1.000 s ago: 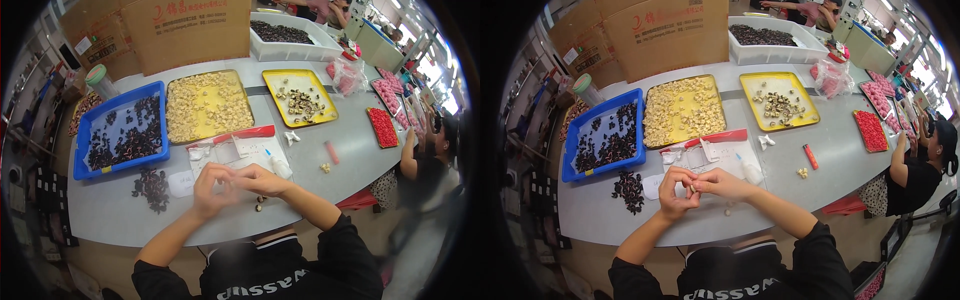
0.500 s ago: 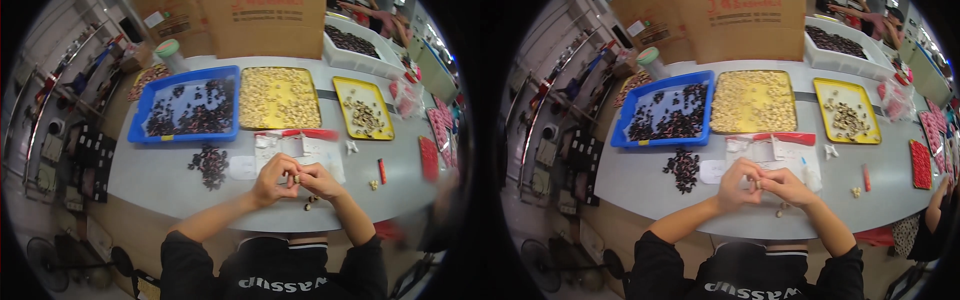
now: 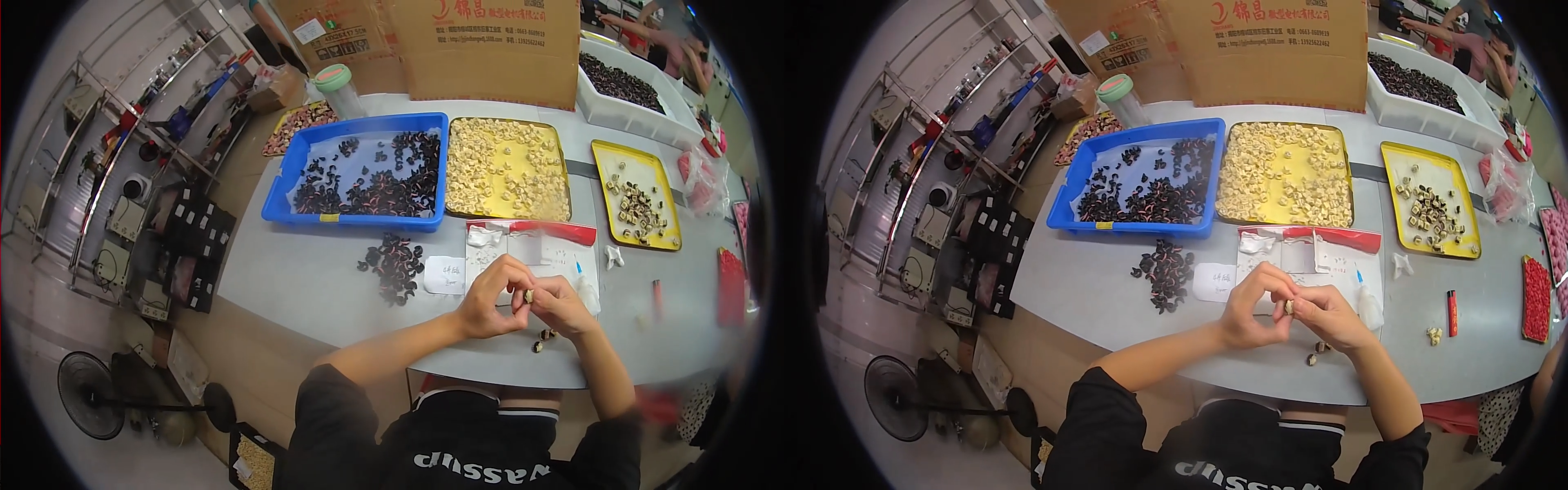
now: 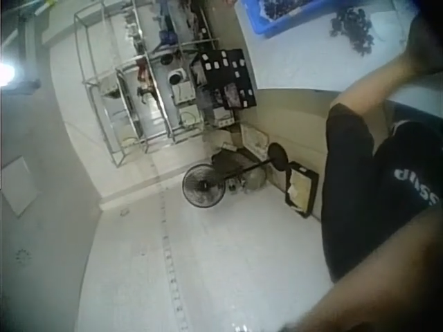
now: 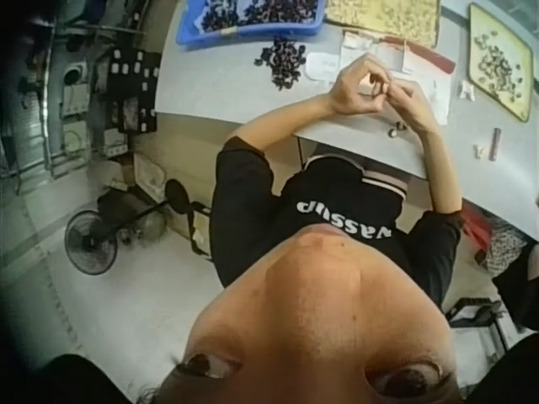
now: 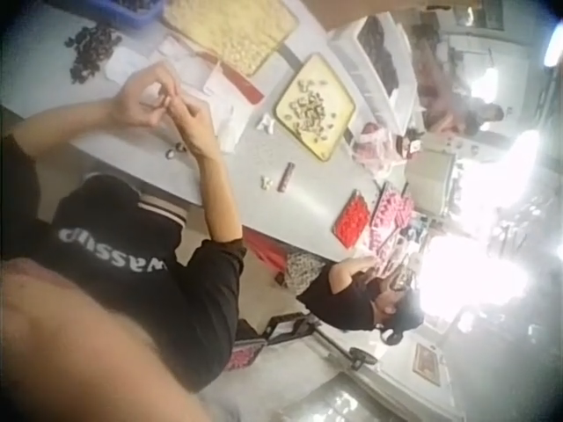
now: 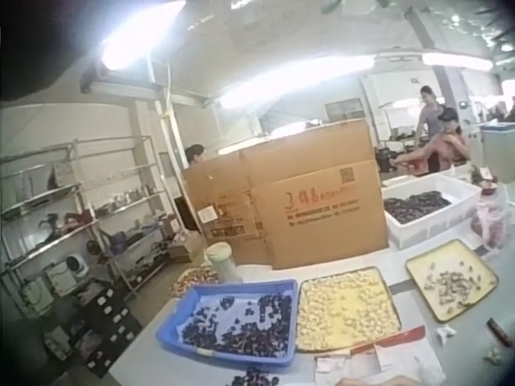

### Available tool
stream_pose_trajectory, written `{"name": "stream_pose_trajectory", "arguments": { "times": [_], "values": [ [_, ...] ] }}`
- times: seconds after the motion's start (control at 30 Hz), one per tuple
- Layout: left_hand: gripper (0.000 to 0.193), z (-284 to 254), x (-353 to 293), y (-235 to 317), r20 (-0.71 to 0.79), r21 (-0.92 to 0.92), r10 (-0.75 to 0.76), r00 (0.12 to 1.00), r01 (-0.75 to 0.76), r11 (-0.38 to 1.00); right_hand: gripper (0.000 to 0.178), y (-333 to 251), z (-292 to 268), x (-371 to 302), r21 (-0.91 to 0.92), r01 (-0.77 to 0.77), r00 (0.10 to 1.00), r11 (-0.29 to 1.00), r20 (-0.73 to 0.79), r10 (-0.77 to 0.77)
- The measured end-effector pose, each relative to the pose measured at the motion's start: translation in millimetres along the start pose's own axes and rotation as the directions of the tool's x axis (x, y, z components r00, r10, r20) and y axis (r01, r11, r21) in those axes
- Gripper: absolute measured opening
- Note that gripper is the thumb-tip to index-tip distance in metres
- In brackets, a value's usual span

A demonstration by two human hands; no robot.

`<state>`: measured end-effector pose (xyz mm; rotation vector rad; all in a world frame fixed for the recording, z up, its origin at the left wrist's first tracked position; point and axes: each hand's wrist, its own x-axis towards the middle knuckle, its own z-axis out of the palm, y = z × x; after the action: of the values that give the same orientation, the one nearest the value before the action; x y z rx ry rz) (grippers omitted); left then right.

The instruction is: Assembling small plastic toy components by applying glue and joining pieces together at a factory workbench.

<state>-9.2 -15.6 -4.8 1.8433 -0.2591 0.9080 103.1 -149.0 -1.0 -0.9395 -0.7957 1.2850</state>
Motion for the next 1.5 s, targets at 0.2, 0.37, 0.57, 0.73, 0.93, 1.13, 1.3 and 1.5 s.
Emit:
{"name": "stream_pose_trajectory", "arguments": {
  "times": [0.2,0.37,0.57,0.73,0.93,1.13,1.3,1.5],
  "values": [
    [0.034,4.6,-1.6,-1.1,-0.002,-0.006,0.009,1.0,-0.009,1.0,0.031,-3.0,0.5,-2.9,-0.01,-0.016,0.999,1.0,0.028,0.016],
    [0.039,1.8,2.1,-2.1,-0.013,0.038,0.068,0.998,-0.067,0.997,0.034,-7.7,1.1,-1.6,-0.191,-0.04,0.999,0.981,-0.019,0.037],
    [0.038,-4.3,3.1,-1.0,-0.025,0.117,0.153,0.988,-0.15,0.982,0.02,-16.9,5.5,4.3,-0.261,-0.013,0.995,0.965,0.096,0.04],
    [0.034,-1.5,0.1,-3.7,-0.015,0.116,0.263,0.965,-0.26,0.959,0.016,-16.3,6.1,1.6,-0.238,0.025,0.988,0.971,0.152,0.012],
    [0.035,-2.8,-2.3,-3.8,0.015,0.068,0.313,0.95,-0.313,0.947,0.016,-15.3,4.5,-1.7,-0.2,0.053,0.98,0.978,0.2,-0.012],
    [0.032,-4.2,-2.5,-4.2,0.034,0.034,0.301,0.953,-0.302,0.953,0.02,-11.7,1.5,1.1,-0.193,0.091,0.974,0.977,0.22,-0.048],
    [0.026,-7.9,4.7,-8.5,0.094,-0.105,-0.034,0.995,0.043,0.994,0.029,0.7,1.5,2.5,-0.139,0.003,0.998,0.99,0.057,0.005],
    [0.023,-9.4,5.8,-18.7,0.226,-0.407,-0.283,0.932,0.354,0.842,0.041,3.2,0.1,5.8,0.15,-0.01,0.996,0.989,-0.083,0.023]
  ]
}}
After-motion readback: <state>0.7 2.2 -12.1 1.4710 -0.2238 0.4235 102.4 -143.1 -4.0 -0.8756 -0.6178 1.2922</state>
